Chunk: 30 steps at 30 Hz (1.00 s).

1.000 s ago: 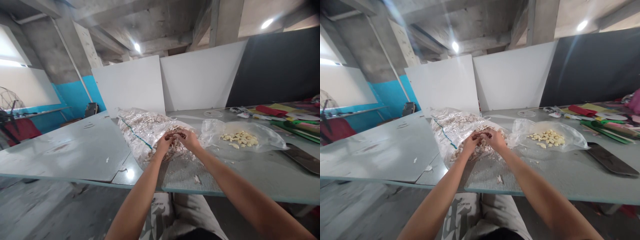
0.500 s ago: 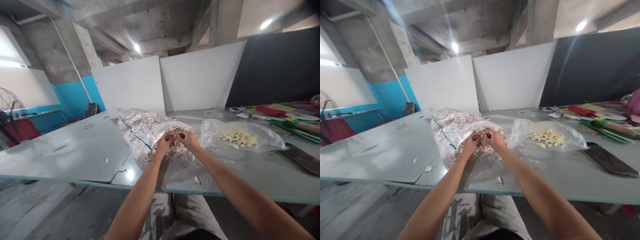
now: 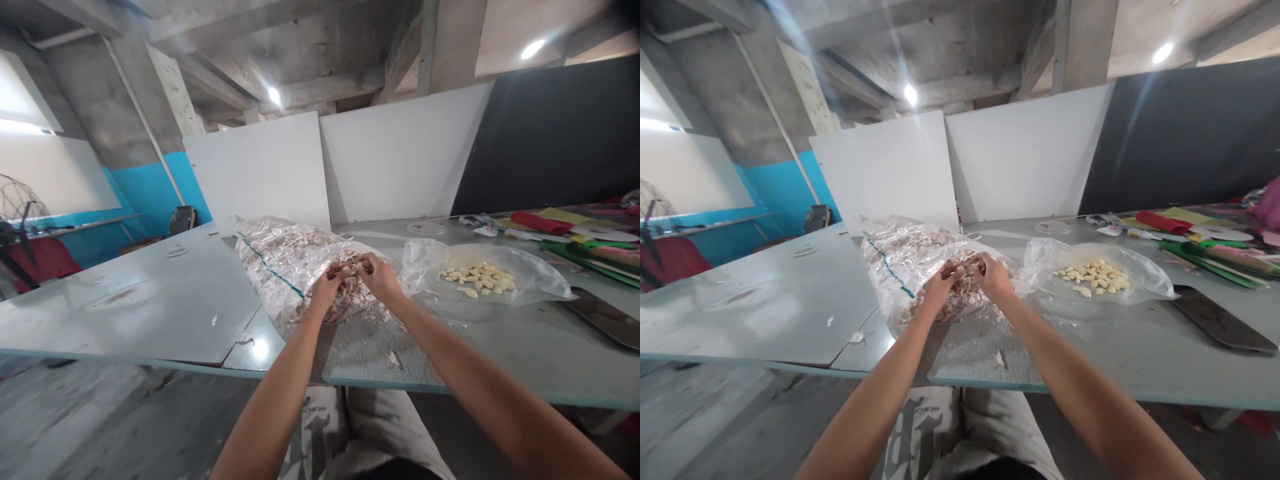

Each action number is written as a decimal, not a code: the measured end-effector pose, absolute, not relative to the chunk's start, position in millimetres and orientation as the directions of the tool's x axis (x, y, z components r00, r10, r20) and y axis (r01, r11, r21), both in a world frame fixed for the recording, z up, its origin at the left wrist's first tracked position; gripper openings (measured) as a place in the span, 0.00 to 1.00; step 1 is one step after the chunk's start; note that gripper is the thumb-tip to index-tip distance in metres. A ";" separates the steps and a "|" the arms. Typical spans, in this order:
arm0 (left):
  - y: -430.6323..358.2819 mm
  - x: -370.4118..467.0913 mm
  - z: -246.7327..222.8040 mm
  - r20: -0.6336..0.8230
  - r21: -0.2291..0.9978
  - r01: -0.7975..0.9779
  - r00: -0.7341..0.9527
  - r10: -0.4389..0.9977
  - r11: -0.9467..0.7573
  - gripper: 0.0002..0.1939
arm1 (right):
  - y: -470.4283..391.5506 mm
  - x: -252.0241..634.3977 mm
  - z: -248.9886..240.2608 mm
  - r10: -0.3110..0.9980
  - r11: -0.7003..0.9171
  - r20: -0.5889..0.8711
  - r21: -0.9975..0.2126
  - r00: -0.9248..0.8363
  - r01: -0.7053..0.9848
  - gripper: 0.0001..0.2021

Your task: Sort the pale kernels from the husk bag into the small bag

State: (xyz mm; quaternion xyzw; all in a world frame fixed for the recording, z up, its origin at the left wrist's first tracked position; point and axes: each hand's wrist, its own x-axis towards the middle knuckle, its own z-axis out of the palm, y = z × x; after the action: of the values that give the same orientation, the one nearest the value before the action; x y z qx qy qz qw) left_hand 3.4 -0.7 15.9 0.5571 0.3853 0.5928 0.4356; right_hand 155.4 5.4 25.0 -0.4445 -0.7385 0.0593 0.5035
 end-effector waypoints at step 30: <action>-1.7 4.6 12.0 0.392 0.919 -0.060 0.064 0.918 -0.389 0.18 | 6.1 151.4 22.9 0.724 0.628 0.673 -0.549 -0.153 0.552 0.13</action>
State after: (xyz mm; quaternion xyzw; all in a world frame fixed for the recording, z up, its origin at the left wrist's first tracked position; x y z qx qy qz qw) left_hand 4.6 -1.7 12.0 0.5963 0.3597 0.5820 0.4199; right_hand 151.4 6.1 22.9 -0.4227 -0.7544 0.0869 0.4946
